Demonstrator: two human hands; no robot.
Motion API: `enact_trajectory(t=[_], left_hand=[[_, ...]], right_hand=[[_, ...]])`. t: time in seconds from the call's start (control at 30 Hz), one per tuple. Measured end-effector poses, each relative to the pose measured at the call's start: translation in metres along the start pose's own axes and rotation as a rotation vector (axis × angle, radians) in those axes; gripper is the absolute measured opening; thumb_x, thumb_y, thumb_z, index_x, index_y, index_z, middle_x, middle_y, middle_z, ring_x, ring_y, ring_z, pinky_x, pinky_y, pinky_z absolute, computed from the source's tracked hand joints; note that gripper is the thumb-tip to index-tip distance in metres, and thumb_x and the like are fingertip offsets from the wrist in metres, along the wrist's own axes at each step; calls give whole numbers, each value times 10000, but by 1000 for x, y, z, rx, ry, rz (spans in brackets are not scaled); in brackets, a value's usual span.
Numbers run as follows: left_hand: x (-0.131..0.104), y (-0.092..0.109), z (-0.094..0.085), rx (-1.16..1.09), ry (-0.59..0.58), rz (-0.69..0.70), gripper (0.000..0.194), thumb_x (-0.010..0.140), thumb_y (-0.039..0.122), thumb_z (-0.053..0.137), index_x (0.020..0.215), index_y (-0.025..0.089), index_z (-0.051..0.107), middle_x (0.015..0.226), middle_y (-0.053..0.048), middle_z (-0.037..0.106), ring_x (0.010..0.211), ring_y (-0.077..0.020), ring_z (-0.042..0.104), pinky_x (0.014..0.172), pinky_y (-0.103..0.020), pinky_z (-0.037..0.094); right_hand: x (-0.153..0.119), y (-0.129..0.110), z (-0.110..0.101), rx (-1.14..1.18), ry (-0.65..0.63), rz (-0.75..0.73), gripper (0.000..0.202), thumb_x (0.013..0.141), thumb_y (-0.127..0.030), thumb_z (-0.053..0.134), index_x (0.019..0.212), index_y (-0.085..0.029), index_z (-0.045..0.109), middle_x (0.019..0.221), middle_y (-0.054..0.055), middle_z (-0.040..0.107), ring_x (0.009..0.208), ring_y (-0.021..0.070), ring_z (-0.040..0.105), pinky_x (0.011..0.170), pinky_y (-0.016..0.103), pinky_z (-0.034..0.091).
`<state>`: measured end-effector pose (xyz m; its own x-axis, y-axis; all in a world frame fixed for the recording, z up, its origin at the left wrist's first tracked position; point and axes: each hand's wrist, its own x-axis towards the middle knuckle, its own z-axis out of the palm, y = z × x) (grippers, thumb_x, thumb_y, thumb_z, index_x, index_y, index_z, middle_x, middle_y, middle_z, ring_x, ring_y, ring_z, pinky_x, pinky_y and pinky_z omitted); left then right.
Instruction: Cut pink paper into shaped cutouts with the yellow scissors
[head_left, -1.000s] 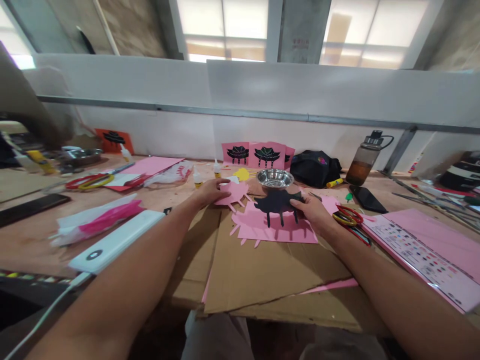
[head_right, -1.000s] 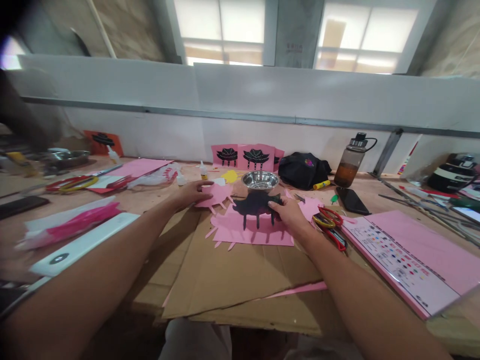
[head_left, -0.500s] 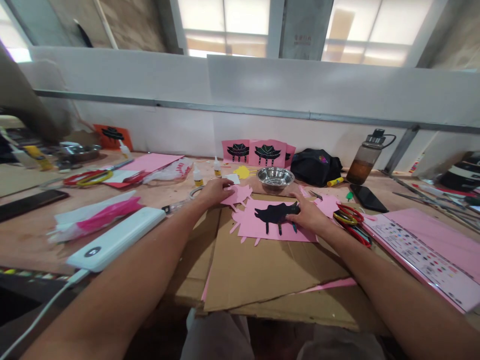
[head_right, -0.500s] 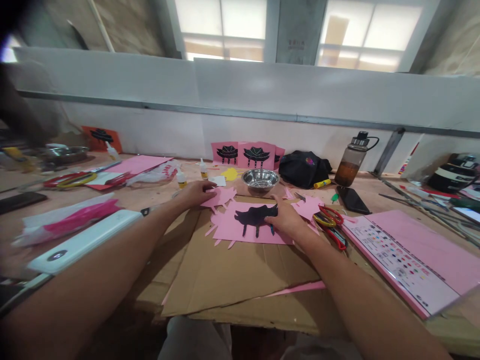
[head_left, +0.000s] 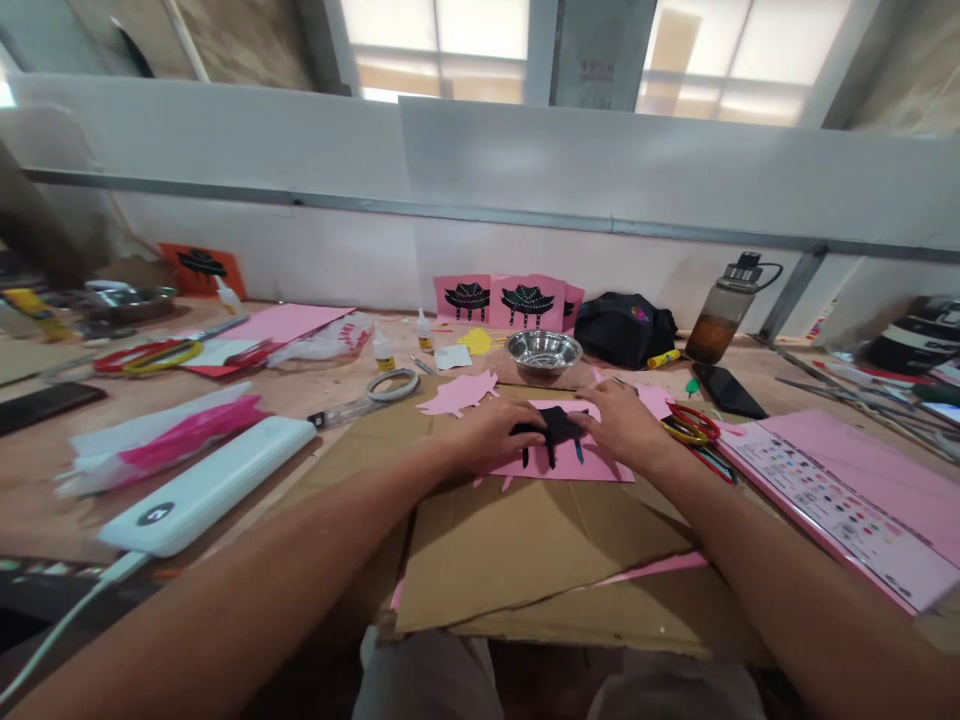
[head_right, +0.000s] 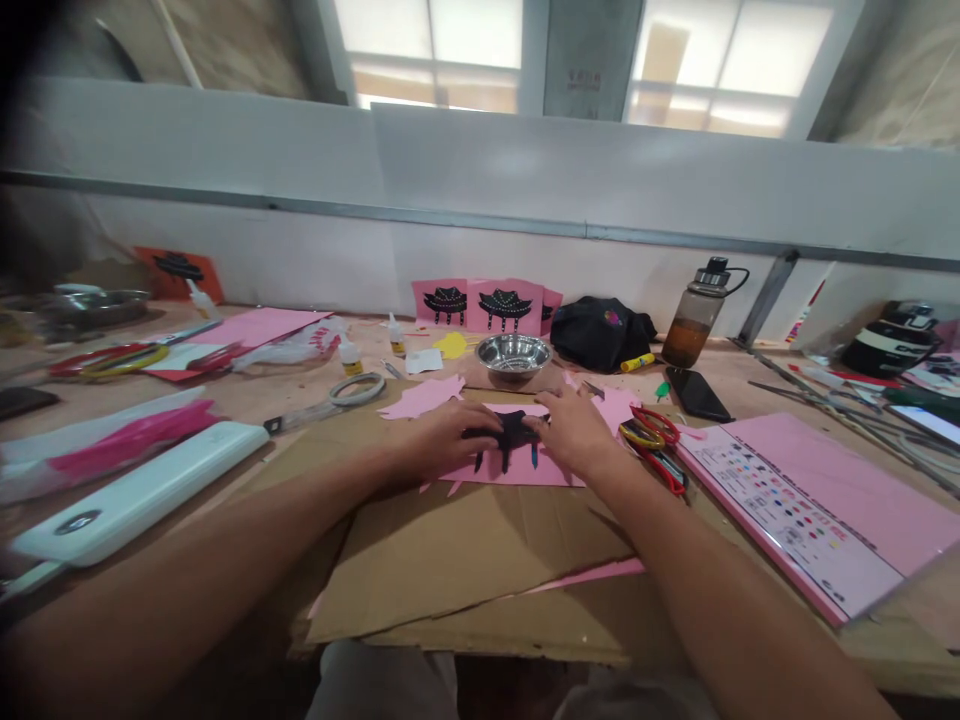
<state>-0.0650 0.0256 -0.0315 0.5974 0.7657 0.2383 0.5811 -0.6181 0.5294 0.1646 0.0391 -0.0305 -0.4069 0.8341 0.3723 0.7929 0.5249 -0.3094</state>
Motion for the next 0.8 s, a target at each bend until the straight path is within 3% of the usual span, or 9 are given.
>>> enact_trajectory(t=[0.07,0.13,0.2,0.27,0.4,0.53,0.8], left_hand=[[1,-2,-2,-65,133,-59,260,885,335,574,1052,254,756,1109,-58,750,1036,-258,662,947,-393,468],[1,-1,-7,-181,246,-126,297,908,378,551,1101,244,732,1133,-58,742,1032,-244,662,930,-385,482],[1,3,-11,-361,274,-135,335,897,403,576,1160,231,692,1186,-70,717,1039,-232,658,900,-370,503],[1,9,-11,-534,264,-95,378,855,397,641,1182,208,659,1213,-97,693,1044,-230,654,887,-367,515],[1,21,-1,-636,283,-101,278,737,340,765,925,167,656,989,-88,707,918,-219,666,842,-370,527],[-1,23,4,-737,295,-136,281,723,308,762,935,166,645,947,-68,701,912,-221,661,832,-368,522],[2,11,9,-942,284,-222,212,746,362,706,860,185,685,889,-53,717,877,-210,658,817,-354,511]], right_hand=[[-4,-8,-1,-113,75,-58,457,864,-391,667,1295,-238,661,1492,135,484,1386,368,377,1125,562,266],[-10,-21,0,-158,84,-84,606,853,-407,682,1429,-285,540,1618,90,287,1469,383,219,1157,594,206],[-17,-35,2,-163,25,-142,698,842,-381,694,1493,-339,447,1655,35,187,1503,398,89,1167,618,176],[-23,-45,6,-147,-51,-201,759,838,-290,679,1525,-384,371,1670,-28,112,1512,383,61,1175,608,196],[-29,-52,18,-110,-80,-299,785,838,-266,659,1543,-390,335,1670,-72,77,1525,356,15,1199,578,205],[-30,-48,27,-97,-48,-324,791,836,-266,652,1552,-371,331,1669,-54,93,1524,371,-11,1199,605,192],[-28,-49,27,-79,-91,-337,722,858,-300,639,1533,-333,384,1668,9,129,1521,363,87,1199,622,161]])
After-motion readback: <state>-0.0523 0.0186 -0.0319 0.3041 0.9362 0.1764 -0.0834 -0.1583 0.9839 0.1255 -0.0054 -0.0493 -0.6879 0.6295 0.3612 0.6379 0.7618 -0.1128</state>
